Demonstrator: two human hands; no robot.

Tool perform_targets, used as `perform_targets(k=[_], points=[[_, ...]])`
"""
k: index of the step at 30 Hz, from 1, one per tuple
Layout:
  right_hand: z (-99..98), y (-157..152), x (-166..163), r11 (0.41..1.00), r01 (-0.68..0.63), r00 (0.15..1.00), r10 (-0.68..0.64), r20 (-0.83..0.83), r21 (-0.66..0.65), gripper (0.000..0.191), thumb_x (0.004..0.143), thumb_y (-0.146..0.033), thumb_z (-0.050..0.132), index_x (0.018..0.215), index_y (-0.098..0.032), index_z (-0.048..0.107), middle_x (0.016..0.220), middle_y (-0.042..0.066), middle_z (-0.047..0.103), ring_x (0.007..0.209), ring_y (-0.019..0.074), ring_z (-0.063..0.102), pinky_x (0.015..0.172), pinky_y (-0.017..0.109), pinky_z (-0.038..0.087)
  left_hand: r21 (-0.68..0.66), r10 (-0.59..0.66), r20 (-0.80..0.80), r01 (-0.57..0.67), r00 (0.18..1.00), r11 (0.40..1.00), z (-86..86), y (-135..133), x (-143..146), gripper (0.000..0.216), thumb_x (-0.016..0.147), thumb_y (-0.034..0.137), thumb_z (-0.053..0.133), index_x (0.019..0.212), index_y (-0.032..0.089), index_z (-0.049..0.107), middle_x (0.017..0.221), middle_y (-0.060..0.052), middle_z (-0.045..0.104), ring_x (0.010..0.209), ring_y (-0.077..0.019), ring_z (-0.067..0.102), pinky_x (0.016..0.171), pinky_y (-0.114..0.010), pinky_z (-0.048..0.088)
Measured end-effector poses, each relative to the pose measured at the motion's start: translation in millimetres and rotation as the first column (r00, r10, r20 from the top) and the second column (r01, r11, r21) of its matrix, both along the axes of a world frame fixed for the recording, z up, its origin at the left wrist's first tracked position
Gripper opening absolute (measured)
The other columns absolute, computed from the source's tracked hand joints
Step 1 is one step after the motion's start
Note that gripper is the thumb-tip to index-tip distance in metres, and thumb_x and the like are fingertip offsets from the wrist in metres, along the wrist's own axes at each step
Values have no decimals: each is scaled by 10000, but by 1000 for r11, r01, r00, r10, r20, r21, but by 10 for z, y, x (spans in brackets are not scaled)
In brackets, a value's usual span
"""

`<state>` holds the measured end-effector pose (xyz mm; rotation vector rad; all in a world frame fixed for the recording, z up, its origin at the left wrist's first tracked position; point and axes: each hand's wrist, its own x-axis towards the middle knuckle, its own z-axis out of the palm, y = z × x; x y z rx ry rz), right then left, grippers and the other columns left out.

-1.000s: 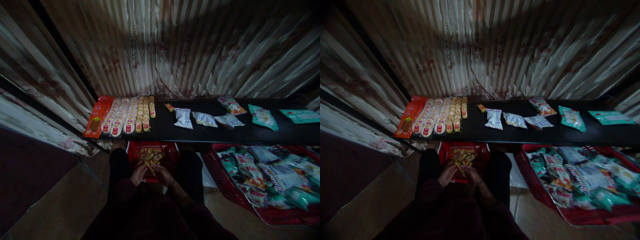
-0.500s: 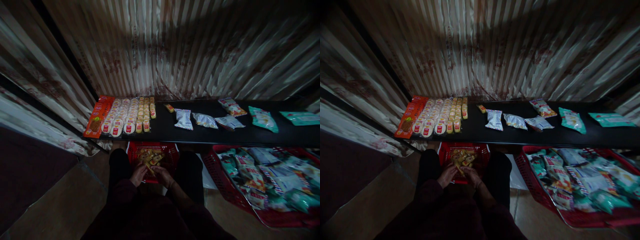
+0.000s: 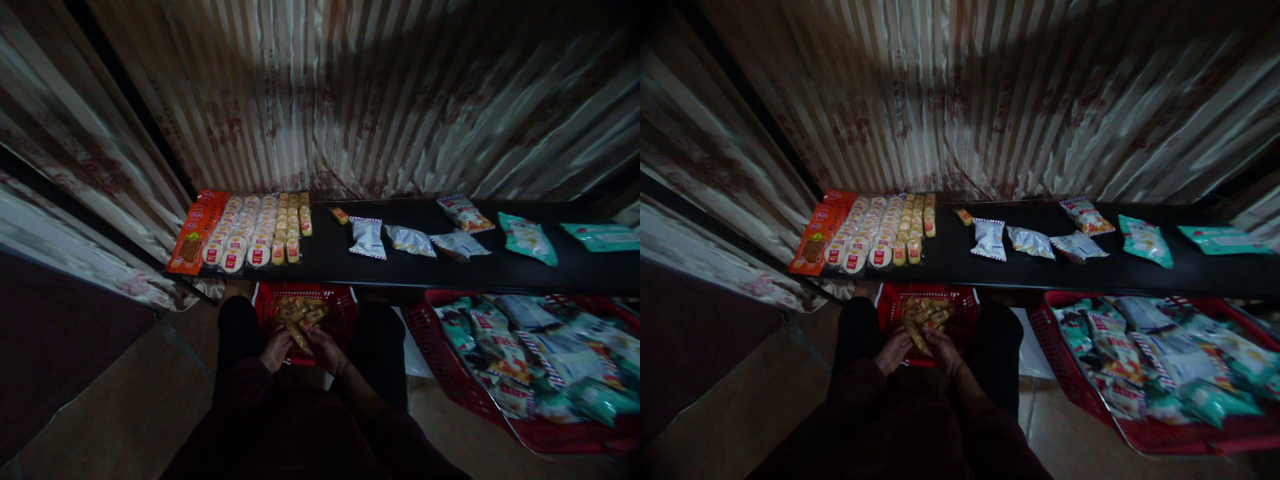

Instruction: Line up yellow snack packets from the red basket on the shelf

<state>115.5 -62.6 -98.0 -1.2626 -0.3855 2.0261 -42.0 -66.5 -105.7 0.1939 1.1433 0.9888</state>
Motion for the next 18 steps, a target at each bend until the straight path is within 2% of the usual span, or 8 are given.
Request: perform_targets(k=[5, 11, 18], points=[[34, 6, 25, 998, -19, 1000, 19, 6, -52, 383, 542, -293, 755, 910, -229, 670, 928, 33, 714, 862, 204, 639, 749, 319, 465, 6, 26, 37, -26, 999, 1000, 9, 20, 5, 281, 656, 74, 622, 912, 185, 588, 878, -16, 691, 841, -131, 649, 788, -228, 458], [65, 1, 17, 998, 14, 1000, -14, 8, -55, 365, 553, -292, 750, 901, -234, 657, 1005, 28, 693, 923, 199, 622, 766, 319, 470, -11, 13, 42, -13, 999, 1000, 50, 24, 11, 329, 654, 71, 637, 960, 184, 590, 967, -57, 696, 914, -160, 657, 830, -256, 468], [98, 3, 15, 1000, -3, 1000, 3, -13, -15, 437, 549, -337, 784, 953, -235, 654, 1085, 48, 685, 1032, 220, 606, 850, 339, 453, -65, -18, -31, 16, 999, 998, 88, 3, 29, 234, 643, 59, 630, 850, 165, 615, 824, -44, 693, 807, -155, 661, 803, -267, 467]])
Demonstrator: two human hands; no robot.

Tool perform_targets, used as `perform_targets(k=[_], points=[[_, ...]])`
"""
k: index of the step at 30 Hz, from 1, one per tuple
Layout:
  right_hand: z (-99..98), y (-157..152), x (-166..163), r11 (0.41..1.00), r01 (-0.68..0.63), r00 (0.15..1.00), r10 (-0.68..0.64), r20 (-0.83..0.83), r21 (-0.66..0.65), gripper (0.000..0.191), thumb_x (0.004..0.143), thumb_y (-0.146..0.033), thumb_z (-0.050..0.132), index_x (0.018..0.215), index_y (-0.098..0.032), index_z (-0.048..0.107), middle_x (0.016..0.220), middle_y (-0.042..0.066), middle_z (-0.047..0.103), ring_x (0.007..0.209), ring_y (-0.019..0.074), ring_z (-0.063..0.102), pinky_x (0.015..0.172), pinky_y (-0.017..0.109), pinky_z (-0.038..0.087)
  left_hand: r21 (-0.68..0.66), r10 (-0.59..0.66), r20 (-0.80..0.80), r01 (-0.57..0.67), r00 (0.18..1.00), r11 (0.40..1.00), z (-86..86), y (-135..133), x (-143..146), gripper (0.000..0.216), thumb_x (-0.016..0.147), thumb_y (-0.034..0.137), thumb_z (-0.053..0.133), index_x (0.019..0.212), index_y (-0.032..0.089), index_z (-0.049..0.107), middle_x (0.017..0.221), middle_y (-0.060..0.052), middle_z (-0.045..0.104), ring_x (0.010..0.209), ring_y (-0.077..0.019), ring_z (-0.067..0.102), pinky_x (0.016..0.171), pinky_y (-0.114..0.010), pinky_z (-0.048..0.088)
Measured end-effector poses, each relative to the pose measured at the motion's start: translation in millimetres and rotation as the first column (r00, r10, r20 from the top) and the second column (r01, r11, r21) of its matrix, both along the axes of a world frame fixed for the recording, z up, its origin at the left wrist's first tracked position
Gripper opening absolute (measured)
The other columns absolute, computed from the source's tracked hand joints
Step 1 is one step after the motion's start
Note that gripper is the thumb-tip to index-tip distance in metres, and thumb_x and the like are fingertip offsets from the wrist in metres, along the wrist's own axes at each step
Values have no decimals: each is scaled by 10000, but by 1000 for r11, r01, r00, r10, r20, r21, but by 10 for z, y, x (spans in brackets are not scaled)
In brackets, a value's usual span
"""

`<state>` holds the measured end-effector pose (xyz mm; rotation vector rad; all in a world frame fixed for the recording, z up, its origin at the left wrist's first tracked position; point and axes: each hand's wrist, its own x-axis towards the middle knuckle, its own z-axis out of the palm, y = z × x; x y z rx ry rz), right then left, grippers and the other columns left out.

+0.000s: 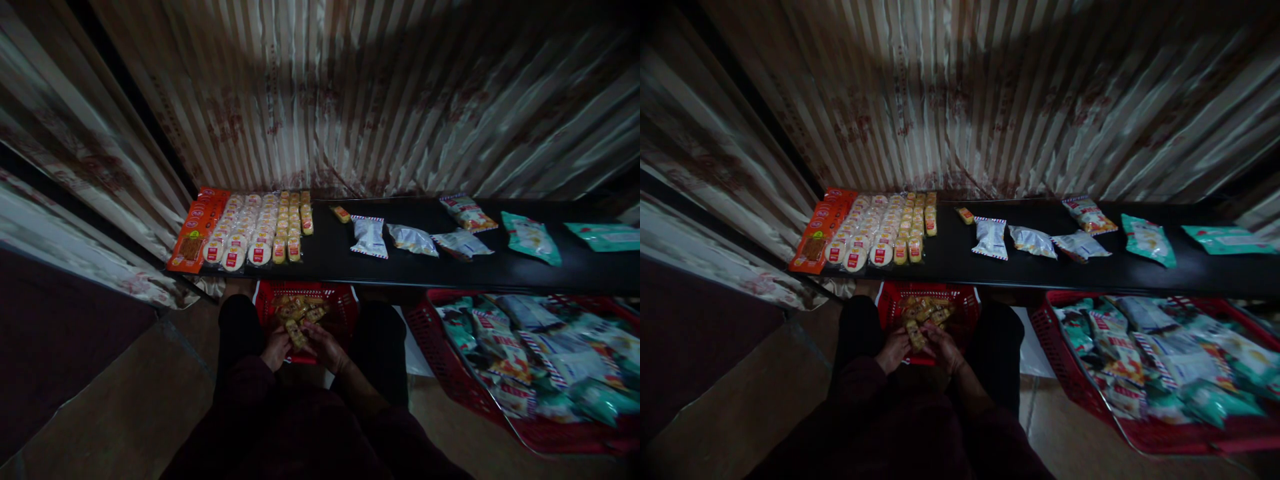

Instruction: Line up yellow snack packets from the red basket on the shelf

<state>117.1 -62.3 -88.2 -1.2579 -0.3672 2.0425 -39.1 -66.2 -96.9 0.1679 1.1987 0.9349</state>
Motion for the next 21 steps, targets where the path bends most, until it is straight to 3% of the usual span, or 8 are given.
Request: perform_targets(k=[8, 14, 21], points=[[-90, 9, 0, 997, -45, 996, 50, -74, 63, 415, 563, -361, 796, 934, -215, 681, 1005, 69, 720, 1014, 236, 631, 950, 376, 411, -11, -4, -12, 4, 1000, 1000, 4, -9, 5, 243, 637, 10, 563, 827, 157, 595, 756, -17, 678, 708, -120, 647, 740, -250, 479], [-131, 7, 6, 991, -82, 996, 86, -39, 108, 392, 586, -360, 782, 938, -213, 694, 971, 75, 731, 996, 251, 642, 925, 403, 429, -6, -46, -40, 46, 998, 999, 31, -1, 10, 227, 647, 18, 560, 823, 156, 591, 804, -39, 693, 771, -142, 665, 767, -262, 486], [-253, 17, -7, 995, 51, 998, -53, 20, 90, 451, 497, -423, 817, 884, -217, 713, 905, 57, 738, 886, 227, 660, 850, 366, 460, -42, -43, -63, 40, 997, 998, 25, 21, 5, 319, 680, 79, 635, 989, 156, 612, 891, -58, 706, 860, -152, 668, 833, -269, 482]])
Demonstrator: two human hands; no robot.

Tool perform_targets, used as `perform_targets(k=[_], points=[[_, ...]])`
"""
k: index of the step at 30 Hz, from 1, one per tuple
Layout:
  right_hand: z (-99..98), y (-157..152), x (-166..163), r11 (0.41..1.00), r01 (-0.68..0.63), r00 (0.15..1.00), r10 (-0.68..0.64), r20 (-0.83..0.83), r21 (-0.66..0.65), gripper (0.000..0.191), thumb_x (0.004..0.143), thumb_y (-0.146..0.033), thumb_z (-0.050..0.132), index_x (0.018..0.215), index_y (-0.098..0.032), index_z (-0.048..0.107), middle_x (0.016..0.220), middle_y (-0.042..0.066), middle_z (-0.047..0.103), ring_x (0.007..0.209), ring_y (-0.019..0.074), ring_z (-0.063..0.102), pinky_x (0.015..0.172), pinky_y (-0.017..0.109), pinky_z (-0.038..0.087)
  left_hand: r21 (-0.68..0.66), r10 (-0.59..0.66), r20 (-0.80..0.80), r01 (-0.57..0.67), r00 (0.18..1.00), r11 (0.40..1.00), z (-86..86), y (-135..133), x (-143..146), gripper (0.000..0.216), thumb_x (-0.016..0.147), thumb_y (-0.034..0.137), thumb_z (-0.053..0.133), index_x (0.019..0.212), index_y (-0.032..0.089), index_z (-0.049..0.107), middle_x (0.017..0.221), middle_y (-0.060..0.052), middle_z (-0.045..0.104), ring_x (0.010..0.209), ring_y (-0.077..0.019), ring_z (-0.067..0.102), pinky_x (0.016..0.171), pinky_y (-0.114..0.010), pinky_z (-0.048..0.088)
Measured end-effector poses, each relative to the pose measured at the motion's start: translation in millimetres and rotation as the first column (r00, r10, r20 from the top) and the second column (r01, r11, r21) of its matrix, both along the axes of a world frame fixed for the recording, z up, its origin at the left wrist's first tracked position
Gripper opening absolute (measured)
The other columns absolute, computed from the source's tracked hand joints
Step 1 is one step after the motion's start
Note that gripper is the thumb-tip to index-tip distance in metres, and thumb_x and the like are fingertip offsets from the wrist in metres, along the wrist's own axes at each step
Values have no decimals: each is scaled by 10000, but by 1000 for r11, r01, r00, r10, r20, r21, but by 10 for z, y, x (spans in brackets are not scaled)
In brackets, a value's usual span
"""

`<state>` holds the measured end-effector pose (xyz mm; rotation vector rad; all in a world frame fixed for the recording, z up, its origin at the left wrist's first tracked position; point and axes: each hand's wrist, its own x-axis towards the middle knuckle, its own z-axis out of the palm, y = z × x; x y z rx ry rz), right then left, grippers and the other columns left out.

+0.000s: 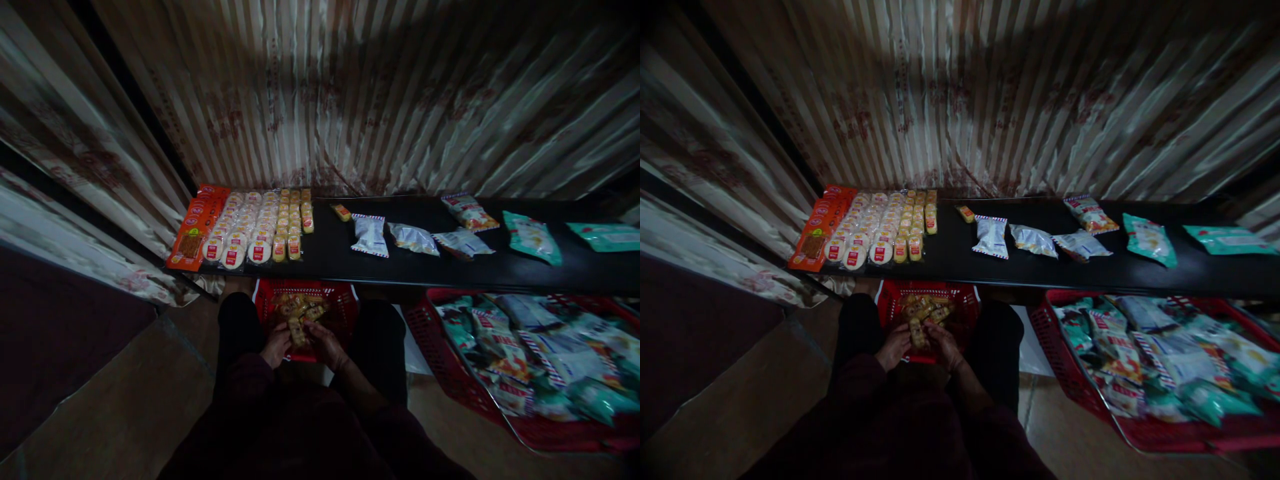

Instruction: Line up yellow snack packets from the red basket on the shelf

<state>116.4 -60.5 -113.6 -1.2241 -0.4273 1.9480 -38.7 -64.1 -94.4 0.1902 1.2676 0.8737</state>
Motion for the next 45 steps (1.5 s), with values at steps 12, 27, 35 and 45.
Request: perform_targets(k=[12, 27, 35, 45], points=[[52, -25, -50, 999, -40, 998, 39, 51, 24, 523, 435, -448, 849, 872, -206, 694, 812, 33, 731, 813, 217, 670, 823, 364, 482, 50, -83, 26, 82, 996, 995, -11, -8, -39, 548, 751, 170, 599, 1289, 185, 495, 1036, -81, 675, 945, -155, 628, 909, -309, 434], [84, -55, -30, 983, -146, 965, 116, 235, 113, 555, 471, -584, 791, 863, -207, 683, 837, 35, 721, 780, 199, 649, 774, 319, 482, 62, -83, 39, 81, 996, 995, -19, -27, -60, 390, 763, 190, 640, 1152, 192, 603, 1188, -100, 607, 968, -154, 616, 979, -335, 433], [-67, -53, -17, 985, -53, 972, 13, 234, 164, 555, 447, -651, 762, 800, -233, 671, 792, 23, 720, 778, 229, 659, 841, 397, 488, 77, -65, 39, 62, 997, 995, 6, -35, -49, 323, 759, 119, 603, 1081, 135, 616, 1266, -148, 585, 1055, -176, 602, 990, -317, 428], [-118, -58, -11, 974, -112, 961, 55, 272, 197, 622, 462, -694, 729, 846, -208, 681, 828, 60, 717, 825, 259, 656, 834, 412, 491, 80, -97, 89, 90, 991, 993, 5, -55, -49, 353, 731, 168, 603, 1084, 156, 593, 1293, -134, 552, 1002, -173, 598, 918, -320, 459]])
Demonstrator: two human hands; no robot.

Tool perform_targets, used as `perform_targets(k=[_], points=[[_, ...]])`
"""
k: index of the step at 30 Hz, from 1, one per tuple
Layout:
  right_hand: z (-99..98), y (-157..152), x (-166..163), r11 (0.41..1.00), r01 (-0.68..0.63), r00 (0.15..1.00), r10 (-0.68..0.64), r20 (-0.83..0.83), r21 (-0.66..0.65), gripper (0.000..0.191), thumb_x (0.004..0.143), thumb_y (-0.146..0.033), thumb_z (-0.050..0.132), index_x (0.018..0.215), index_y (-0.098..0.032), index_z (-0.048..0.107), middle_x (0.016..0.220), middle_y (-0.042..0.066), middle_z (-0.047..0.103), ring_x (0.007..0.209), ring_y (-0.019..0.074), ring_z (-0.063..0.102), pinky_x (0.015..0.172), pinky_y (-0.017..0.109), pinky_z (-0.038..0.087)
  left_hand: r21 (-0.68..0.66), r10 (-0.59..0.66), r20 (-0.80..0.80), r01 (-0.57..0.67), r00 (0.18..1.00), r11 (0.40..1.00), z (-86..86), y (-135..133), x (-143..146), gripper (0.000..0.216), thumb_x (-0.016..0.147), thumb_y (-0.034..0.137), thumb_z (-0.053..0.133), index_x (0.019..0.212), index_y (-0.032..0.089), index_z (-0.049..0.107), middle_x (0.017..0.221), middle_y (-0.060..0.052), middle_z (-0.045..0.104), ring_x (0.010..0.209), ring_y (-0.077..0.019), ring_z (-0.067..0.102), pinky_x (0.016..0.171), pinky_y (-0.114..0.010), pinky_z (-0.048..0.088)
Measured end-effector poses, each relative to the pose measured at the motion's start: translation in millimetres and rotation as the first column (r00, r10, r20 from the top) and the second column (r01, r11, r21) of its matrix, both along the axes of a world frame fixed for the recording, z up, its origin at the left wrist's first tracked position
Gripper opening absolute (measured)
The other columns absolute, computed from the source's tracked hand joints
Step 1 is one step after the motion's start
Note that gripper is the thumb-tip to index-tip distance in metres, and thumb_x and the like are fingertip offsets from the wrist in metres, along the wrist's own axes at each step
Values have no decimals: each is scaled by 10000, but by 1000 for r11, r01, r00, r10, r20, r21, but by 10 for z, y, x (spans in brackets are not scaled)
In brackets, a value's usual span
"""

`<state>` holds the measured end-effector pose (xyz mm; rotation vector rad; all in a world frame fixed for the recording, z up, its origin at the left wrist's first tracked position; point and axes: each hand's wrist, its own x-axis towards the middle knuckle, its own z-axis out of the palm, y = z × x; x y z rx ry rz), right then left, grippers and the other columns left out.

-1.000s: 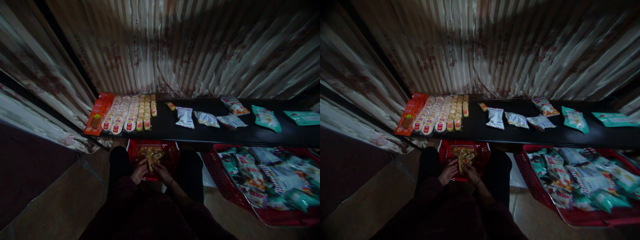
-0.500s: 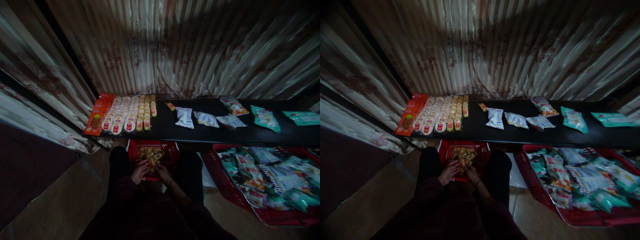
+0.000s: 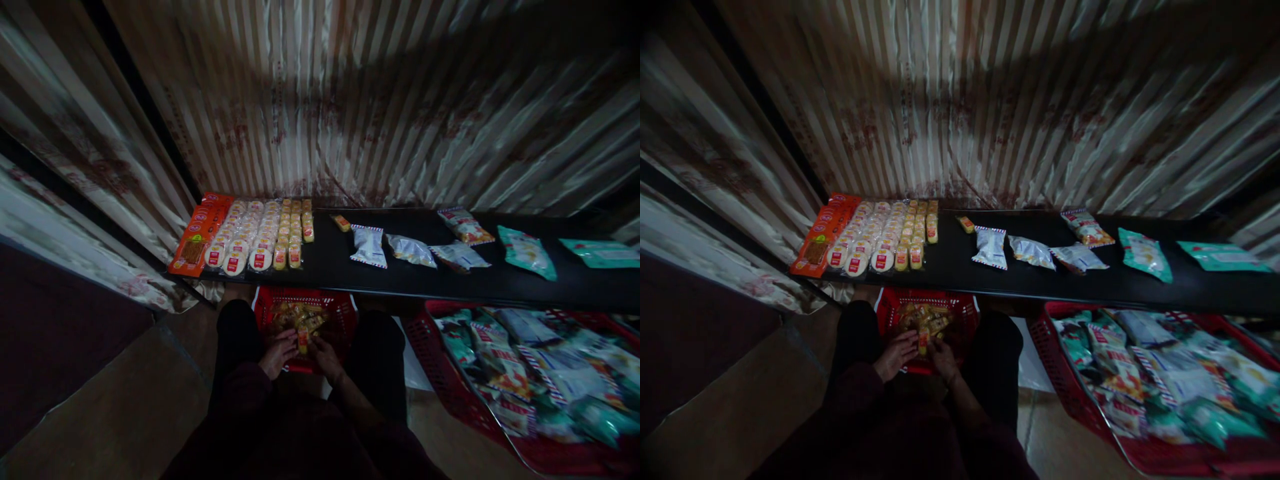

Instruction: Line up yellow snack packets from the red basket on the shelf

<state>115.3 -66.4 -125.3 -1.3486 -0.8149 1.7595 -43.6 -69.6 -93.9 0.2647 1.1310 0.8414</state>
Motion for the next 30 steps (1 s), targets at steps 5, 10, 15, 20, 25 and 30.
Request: perform_targets(k=[5, 10, 15, 20, 25, 30], points=[[27, -6, 10, 1000, -8, 998, 7, 57, 29, 632, 473, -703, 725, 843, -192, 685, 819, 68, 716, 827, 257, 654, 825, 397, 490, 0, -11, -54, 11, 998, 1000, 19, 4, 8, 394, 721, 180, 609, 1114, 152, 587, 1281, -131, 548, 968, -164, 594, 881, -312, 462], [74, 4, 24, 1000, -5, 998, 4, 55, 21, 652, 460, -708, 726, 866, -199, 684, 825, 63, 718, 838, 263, 662, 844, 415, 489, 8, -14, -36, 14, 999, 1000, 31, -9, 26, 425, 698, 229, 646, 1113, 157, 588, 1242, -132, 568, 969, -175, 601, 876, -312, 450], [106, 21, 30, 999, -6, 998, 4, 55, 35, 639, 484, -698, 718, 861, -183, 686, 818, 71, 717, 797, 255, 659, 844, 425, 486, 31, -6, -53, 8, 999, 999, 80, -12, 39, 389, 673, 187, 638, 1060, 151, 613, 1260, -134, 569, 1109, -211, 549, 933, -327, 415], [146, 27, 56, 994, 9, 995, -19, 100, 107, 598, 550, -663, 704, 925, -198, 693, 881, 74, 718, 851, 262, 645, 866, 421, 475, 39, 9, -41, -8, 999, 999, 119, -1, 63, 351, 695, 188, 619, 1045, 165, 621, 1249, -122, 581, 1090, -205, 567, 923, -333, 430], [143, 56, 113, 984, 4, 983, -36, 180, 175, 580, 578, -662, 674, 921, -196, 708, 916, 89, 724, 891, 285, 639, 882, 424, 464, 101, -9, -87, 18, 996, 995, 150, 49, 142, 357, 663, 183, 639, 1016, 135, 634, 1154, -137, 622, 1018, -217, 596, 832, -320, 456], [200, 95, 154, 985, -24, 975, -16, 224, 173, 591, 568, -713, 645, 863, -207, 723, 833, 83, 731, 850, 300, 643, 843, 425, 482, 164, -51, -158, 77, 986, 983, 248, 77, 212, 378, 626, 251, 696, 986, 139, 665, 1084, -124, 659, 982, -230, 606, 811, -320, 449]])
